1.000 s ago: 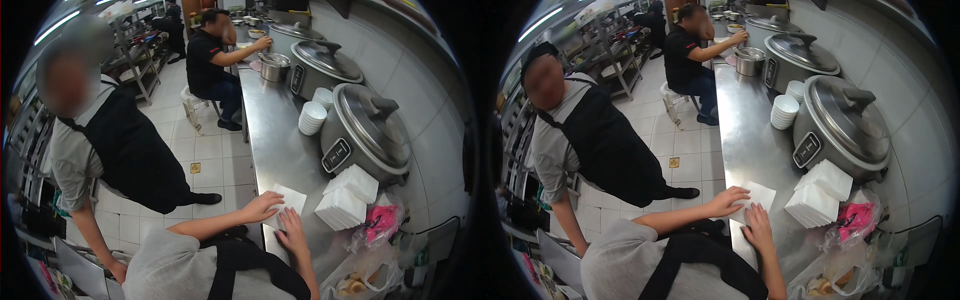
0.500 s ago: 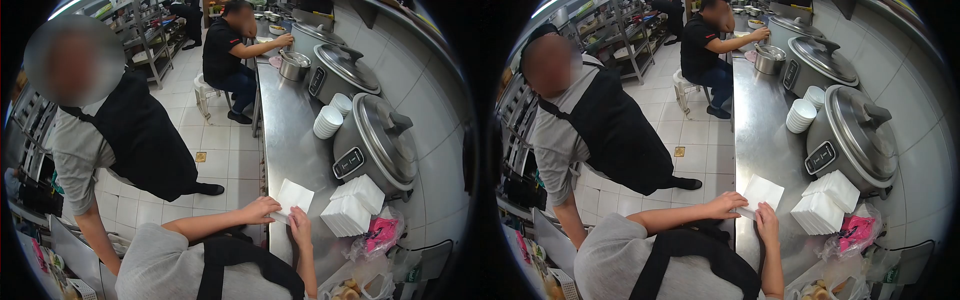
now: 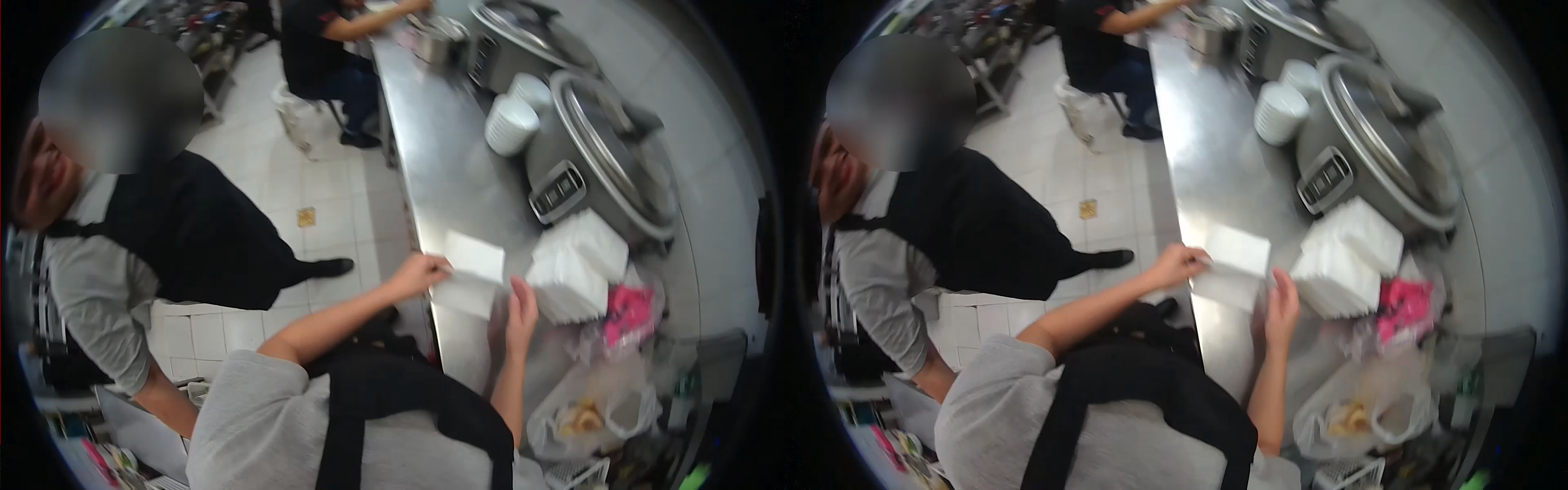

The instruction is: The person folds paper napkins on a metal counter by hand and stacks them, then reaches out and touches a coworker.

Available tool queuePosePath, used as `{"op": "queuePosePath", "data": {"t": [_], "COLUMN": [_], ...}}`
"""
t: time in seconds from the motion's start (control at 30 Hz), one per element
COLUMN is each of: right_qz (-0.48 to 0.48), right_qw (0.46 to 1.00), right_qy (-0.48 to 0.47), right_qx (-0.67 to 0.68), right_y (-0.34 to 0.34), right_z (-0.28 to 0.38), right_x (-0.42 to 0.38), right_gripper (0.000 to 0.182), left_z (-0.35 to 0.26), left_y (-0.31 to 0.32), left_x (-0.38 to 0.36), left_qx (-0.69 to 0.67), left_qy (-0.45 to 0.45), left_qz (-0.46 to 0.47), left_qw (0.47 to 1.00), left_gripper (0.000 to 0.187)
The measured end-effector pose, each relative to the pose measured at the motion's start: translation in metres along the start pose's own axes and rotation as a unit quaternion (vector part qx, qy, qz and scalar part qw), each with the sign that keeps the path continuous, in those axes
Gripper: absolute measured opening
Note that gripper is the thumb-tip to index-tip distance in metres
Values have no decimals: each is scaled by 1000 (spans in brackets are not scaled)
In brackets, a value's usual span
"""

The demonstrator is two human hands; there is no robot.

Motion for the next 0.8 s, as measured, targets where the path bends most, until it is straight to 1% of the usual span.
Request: {"op": "queuePosePath", "data": {"t": [0.03, 0.13, 0.17, 0.23, 0.27, 0.33, 0.37, 0.4, 0.43, 0.47, 0.5, 0.53, 0.57, 0.6, 0.63, 0.67, 0.7, 0.73, 0.77, 0.8], "right_qz": [-1, 29, 24, 62, 59, 105, 71, 71, 74, 76, 66, 61, 49, 37, 37, 32, 11, -9, -10, -16], "right_qw": [999, 986, 985, 976, 977, 976, 986, 986, 983, 974, 986, 986, 987, 987, 979, 979, 980, 981, 979, 968], "right_qy": [4, 5, 7, -28, -30, -28, -26, -23, 42, 110, 70, 78, 80, 82, 118, 122, 116, 110, 114, 135], "right_qx": [-47, -165, -168, -208, -204, -186, -151, -146, -164, -182, -134, -134, -131, -130, -159, -163, -162, -161, -166, -210], "right_y": [0, 9, 10, 25, 23, 31, 25, 26, 24, 18, 15, 14, 13, 11, 9, 8, 6, 2, -1, -2], "right_z": [6, 15, 16, 28, 23, 10, 4, 4, -6, -19, -42, -43, -44, -41, -40, -45, -49, -52, -56, -54], "right_x": [-3, 5, 5, 11, 13, 18, 16, 14, 14, 9, 10, 14, 20, 24, 28, 33, 36, 37, 37, 38], "right_gripper": [42, 53, 53, 44, 44, 28, 16, 16, 17, 19, 21, 21, 22, 23, 24, 24, 23, 22, 22, 22], "left_z": [-8, -19, -19, -19, -22, -26, -25, -35, -45, -44, -39, -34, -29, -29, -24, -20, -24, -25, -23, -25], "left_y": [-1, 1, 1, 2, 1, 6, 7, 9, 13, 18, 16, 14, 16, 20, 16, 11, 7, 8, 6, 2], "left_x": [0, -2, -4, -3, -3, -5, -10, -13, -14, -14, -13, -11, -6, -3, 0, 3, 5, 8, 9, 8], "left_qx": [-10, 0, -7, -8, -3, 3, 5, 41, 76, 73, 55, 38, 98, 93, 80, 68, 80, 75, 76, 77], "left_qy": [41, 36, 23, -6, -7, -4, -11, 23, 60, 57, 39, 22, -6, -5, -41, -75, -66, -63, -81, -98], "left_qz": [-15, -3, 1, 16, 18, 47, 50, 55, 60, 66, 41, 18, 27, 36, 14, -9, -25, -20, -25, -30], "left_qw": [999, 999, 1000, 1000, 1000, 999, 999, 997, 993, 993, 997, 999, 995, 995, 996, 995, 994, 995, 994, 992], "left_gripper": [17, 17, 17, 16, 16, 23, 23, 30, 38, 38, 47, 56, 67, 67, 68, 69, 76, 76, 79, 82]}}
Point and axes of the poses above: each hand's wrist, its own x-axis towards the middle knuckle, its own y-axis out of the palm, z = x × y, the point moved 10 cm from there along x, towards the middle knuckle, and after that the axes turned 15 degrees about z, right-handed, at the moved point
